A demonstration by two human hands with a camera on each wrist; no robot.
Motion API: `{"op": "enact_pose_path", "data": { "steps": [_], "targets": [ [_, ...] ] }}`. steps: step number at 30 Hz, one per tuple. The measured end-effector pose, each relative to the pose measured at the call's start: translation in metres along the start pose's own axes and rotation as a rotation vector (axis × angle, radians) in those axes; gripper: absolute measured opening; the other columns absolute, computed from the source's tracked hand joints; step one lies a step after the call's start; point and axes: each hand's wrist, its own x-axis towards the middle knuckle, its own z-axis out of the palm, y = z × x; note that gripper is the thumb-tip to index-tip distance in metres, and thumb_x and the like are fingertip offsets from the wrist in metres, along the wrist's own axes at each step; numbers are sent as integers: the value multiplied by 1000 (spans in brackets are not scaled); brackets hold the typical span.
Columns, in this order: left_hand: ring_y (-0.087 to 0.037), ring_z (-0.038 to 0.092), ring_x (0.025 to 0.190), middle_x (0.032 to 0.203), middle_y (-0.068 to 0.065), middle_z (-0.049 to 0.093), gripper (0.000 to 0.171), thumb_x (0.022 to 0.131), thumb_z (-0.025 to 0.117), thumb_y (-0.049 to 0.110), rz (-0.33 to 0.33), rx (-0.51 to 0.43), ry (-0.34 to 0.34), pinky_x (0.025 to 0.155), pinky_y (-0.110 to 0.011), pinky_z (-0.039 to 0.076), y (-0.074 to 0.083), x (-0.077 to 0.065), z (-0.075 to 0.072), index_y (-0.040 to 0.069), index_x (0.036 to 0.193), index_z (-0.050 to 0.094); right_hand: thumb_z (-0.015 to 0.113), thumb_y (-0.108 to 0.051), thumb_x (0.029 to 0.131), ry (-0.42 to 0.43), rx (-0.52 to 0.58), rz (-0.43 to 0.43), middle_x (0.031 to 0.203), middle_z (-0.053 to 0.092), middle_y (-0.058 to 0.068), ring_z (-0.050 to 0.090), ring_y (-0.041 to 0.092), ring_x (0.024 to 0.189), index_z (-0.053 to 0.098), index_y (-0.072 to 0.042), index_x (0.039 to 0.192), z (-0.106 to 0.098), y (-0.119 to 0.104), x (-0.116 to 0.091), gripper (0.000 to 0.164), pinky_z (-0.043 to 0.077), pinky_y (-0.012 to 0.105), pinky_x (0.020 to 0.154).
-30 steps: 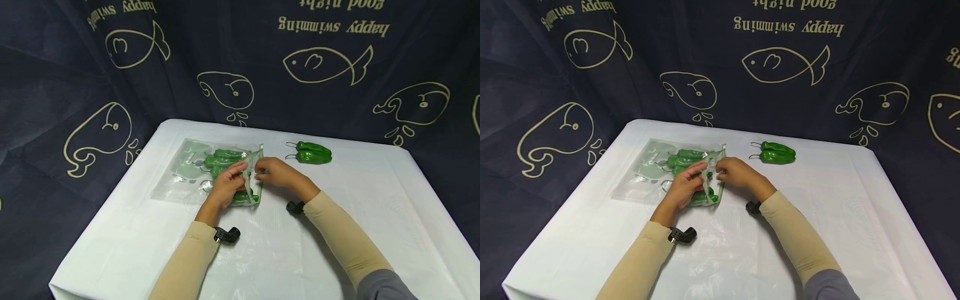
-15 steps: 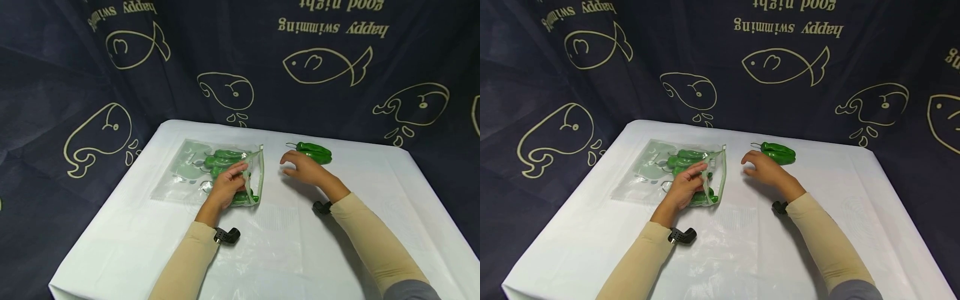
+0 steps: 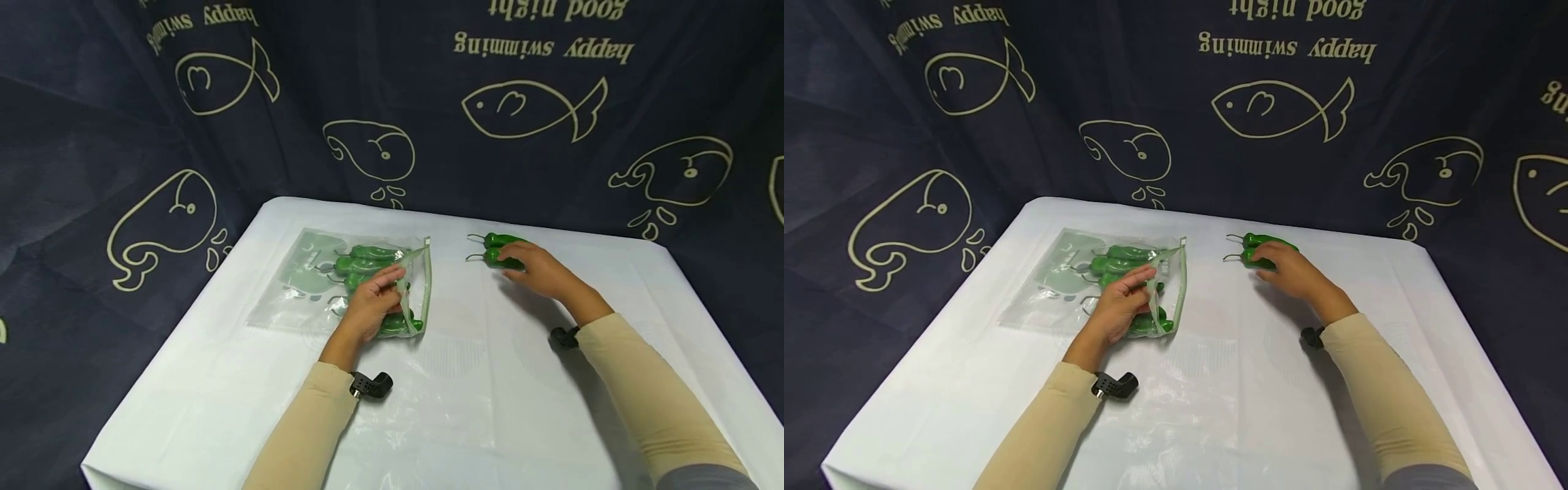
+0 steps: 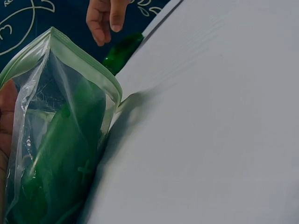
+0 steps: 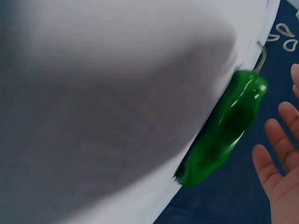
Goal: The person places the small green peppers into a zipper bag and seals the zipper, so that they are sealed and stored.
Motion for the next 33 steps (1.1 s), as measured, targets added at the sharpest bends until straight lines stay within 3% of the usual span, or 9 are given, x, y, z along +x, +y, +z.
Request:
{"op": "enact_pose_path", "data": {
  "steps": [6, 14, 24, 33],
  "targets": [
    [-7, 52, 85, 152, -8, 39, 51, 87, 52, -17, -1, 1, -2, 65, -21, 55, -1, 1, -1, -12, 138, 49, 70, -6, 91, 32, 20, 51, 131, 54, 22, 47, 43, 122, 63, 1, 120, -5, 15, -1, 31, 39, 60, 101],
    [-7, 52, 83, 153, -8, 38, 51, 88, 52, -17, -2, 6, -18, 65, -21, 55, 1, 0, 0, -14, 139, 47, 70, -5, 90, -14, 5, 57, 130, 54, 23, 48, 44, 120, 63, 0, 121, -5, 27, -1, 32, 40, 60, 99],
    [-7, 52, 84, 153, -7, 39, 50, 89, 52, -15, -1, 12, -21, 66, -22, 56, 1, 1, 0, -11, 138, 50, 69, -7, 92, -98, -18, 97, 136, 49, 26, 40, 47, 129, 61, 1, 127, -4, 35, -4, 37, 32, 63, 107],
    [-8, 51, 85, 153, -7, 39, 50, 89, 53, -15, -2, 15, -11, 67, -22, 56, -1, 1, -1, -11, 139, 49, 70, -8, 92, -104, -16, 85, 137, 50, 23, 42, 45, 127, 60, -3, 127, -3, 37, -1, 37, 34, 62, 106]
  ]
}}
